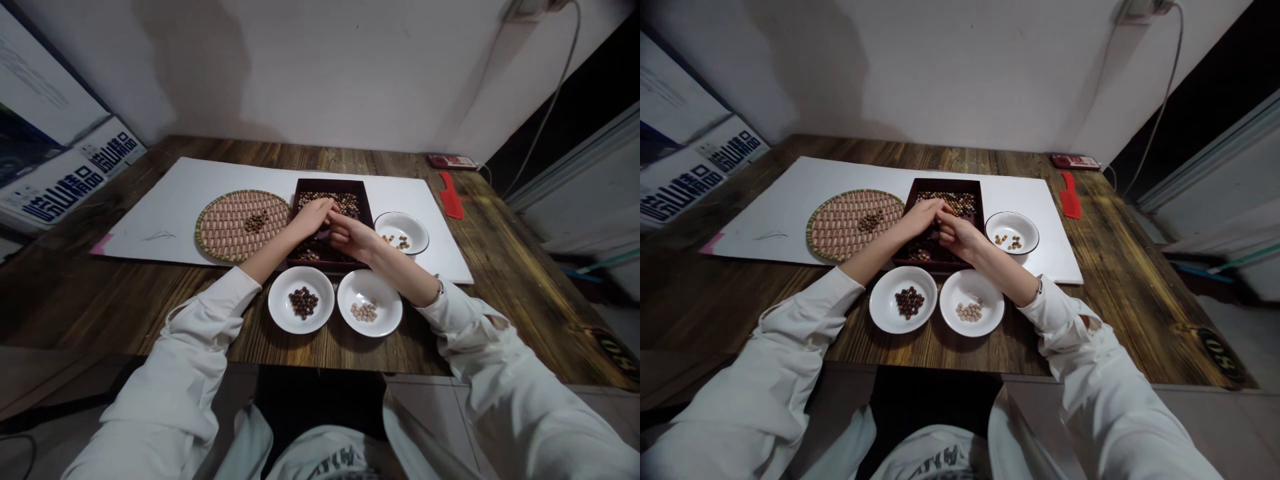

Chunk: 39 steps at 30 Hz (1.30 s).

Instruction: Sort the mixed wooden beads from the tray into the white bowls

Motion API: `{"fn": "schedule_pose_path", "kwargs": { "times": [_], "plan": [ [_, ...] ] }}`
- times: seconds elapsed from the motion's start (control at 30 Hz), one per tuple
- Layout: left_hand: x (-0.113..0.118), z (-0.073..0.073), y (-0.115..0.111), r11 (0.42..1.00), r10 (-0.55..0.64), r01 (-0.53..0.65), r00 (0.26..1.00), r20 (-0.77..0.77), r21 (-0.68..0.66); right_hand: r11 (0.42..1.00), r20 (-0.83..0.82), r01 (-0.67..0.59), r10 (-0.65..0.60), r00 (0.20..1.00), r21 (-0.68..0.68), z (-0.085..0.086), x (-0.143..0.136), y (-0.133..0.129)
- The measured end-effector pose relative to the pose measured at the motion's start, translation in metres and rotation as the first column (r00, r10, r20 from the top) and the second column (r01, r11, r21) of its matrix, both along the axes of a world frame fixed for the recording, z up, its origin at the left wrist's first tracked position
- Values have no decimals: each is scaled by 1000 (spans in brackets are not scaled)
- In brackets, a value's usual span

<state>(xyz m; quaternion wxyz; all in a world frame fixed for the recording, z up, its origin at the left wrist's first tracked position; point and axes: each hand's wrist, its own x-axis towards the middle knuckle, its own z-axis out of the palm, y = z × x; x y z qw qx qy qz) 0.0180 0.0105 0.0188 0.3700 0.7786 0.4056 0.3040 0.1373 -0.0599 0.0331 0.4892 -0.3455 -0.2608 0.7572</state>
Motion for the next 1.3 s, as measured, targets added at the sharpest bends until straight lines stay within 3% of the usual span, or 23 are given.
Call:
{"fn": "schedule_pose_path", "kwargs": {
  "times": [0.23,0.5,0.63,0.77,0.9,1.1,1.3],
  "plan": [
    [-1,1,1,996,29,-26,999,36,-84,997,84,-69,65,994,40,0,0,-2],
    [-3,-4,3,999,-41,41,999,-22,-12,986,109,-114,101,989,124,7,-1,-9],
    [-4,-10,7,997,-64,67,995,-77,36,939,156,-221,184,970,263,10,-5,-16],
    [0,-15,12,999,-1,11,972,-235,41,855,241,-383,312,919,349,3,-6,-16],
    [3,-13,15,998,10,20,903,-429,66,834,307,-482,400,863,268,-3,-4,-12],
    [4,0,5,979,-35,168,691,-722,114,853,389,-446,327,862,271,-3,-6,-12],
    [1,3,-6,958,-37,240,650,-759,159,705,591,-600,315,743,378,4,-8,-18]
  ]
}}
